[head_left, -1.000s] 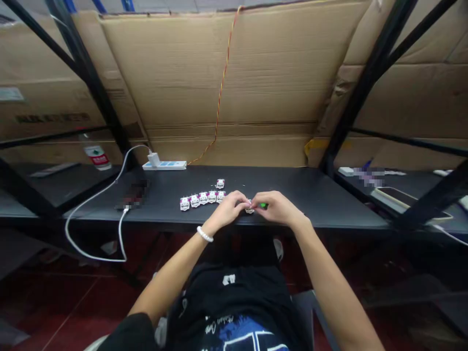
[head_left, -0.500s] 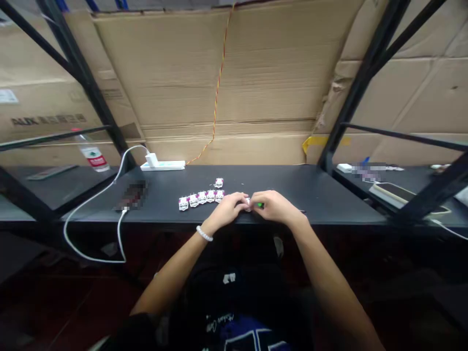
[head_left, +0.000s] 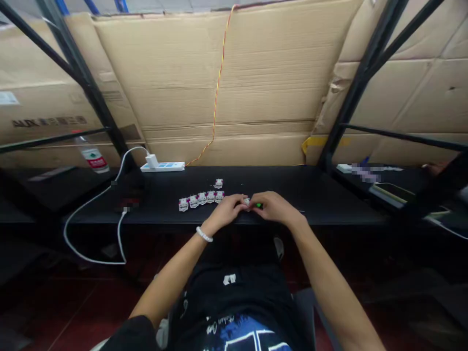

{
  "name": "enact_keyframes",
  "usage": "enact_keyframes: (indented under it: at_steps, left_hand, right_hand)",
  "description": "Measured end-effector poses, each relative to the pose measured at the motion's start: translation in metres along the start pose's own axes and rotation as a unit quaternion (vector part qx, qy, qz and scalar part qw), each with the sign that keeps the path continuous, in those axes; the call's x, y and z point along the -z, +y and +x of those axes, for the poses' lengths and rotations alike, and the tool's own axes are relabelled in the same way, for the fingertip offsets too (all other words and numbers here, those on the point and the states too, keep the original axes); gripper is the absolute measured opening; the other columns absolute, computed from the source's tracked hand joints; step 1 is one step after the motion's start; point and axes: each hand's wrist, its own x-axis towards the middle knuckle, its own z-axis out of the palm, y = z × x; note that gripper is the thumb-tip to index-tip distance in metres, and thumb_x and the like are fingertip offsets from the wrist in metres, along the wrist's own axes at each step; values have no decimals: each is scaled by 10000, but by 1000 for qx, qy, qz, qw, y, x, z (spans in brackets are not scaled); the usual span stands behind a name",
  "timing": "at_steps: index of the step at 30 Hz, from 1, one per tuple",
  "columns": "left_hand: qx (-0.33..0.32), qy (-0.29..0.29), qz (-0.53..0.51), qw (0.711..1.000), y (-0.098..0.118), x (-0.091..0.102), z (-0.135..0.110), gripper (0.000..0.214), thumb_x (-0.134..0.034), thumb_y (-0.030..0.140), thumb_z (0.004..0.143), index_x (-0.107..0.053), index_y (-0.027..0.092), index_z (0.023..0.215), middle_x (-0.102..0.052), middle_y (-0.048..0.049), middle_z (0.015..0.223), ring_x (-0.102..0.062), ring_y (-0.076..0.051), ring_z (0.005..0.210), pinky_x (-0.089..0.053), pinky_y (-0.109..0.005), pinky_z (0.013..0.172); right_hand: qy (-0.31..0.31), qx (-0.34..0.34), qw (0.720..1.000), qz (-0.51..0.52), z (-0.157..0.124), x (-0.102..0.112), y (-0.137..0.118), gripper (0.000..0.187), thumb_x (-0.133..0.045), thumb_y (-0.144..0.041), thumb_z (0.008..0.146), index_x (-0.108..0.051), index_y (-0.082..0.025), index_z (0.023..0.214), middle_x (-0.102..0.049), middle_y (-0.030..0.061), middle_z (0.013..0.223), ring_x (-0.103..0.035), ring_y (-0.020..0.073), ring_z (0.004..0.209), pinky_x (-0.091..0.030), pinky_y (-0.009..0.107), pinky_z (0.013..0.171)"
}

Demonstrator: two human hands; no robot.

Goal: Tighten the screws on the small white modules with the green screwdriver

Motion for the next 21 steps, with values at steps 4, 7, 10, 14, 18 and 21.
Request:
enact_keyframes:
  at_steps: [4, 7, 10, 14, 18, 21]
  left_hand:
    - [-1, 2, -8, 1000, -1, 0, 0, 146, -653, 192, 975, -741, 208, 860, -822, -92, 1189, -708, -288, 1308, -507, -448, 1189]
    - [1, 3, -2, 1000, -1, 0, 0, 150, -651, 175, 972, -739, 209, 855, -824, -89, 1188, -708, -284, 1306, -513, -449, 1180]
    - [2, 5, 6, 1000, 1, 0, 0, 148, -653, 170, 974, -739, 196, 856, -818, -101, 1208, -718, -284, 1283, -518, -438, 1169]
    - [2, 6, 3, 1000, 4, 1, 0, 139, -669, 164, 966, -739, 196, 850, -818, -96, 1201, -729, -278, 1253, -524, -421, 1151]
    - [7, 11, 2, 1000, 6, 1, 0, 129, -671, 160, 966, -744, 188, 864, -821, -97, 1192, -744, -273, 1214, -535, -414, 1130]
    - [2, 10, 1, 1000, 5, 1, 0, 140, -674, 172, 966, -748, 192, 849, -828, -93, 1164, -737, -278, 1235, -534, -415, 1138]
  right_hand:
    - [0, -1, 1000, -2, 0, -1, 1, 196, -695, -118, 925, -843, -242, 959, -819, 56, 931, -711, 185, 807, -455, 273, 749]
    - [0, 1, 1000, -2, 0, -1, 1, 187, -699, -129, 929, -847, -242, 952, -826, 59, 931, -722, 188, 812, -463, 272, 748]
    - [0, 1, 1000, -2, 0, -1, 0, 191, -703, -122, 924, -849, -240, 956, -832, 61, 929, -732, 190, 815, -468, 270, 753]
    - [-3, 1, 1000, -5, 0, 0, 0, 194, -700, -117, 919, -850, -233, 958, -834, 64, 916, -734, 194, 805, -466, 273, 746]
    - [-1, 2, 1000, 8, -1, -1, 0, 190, -696, -134, 929, -850, -237, 969, -838, 60, 922, -737, 192, 812, -474, 269, 751]
    - [3, 3, 1000, 10, -1, -2, 2, 189, -697, -130, 924, -848, -233, 974, -838, 64, 927, -742, 195, 816, -480, 270, 754]
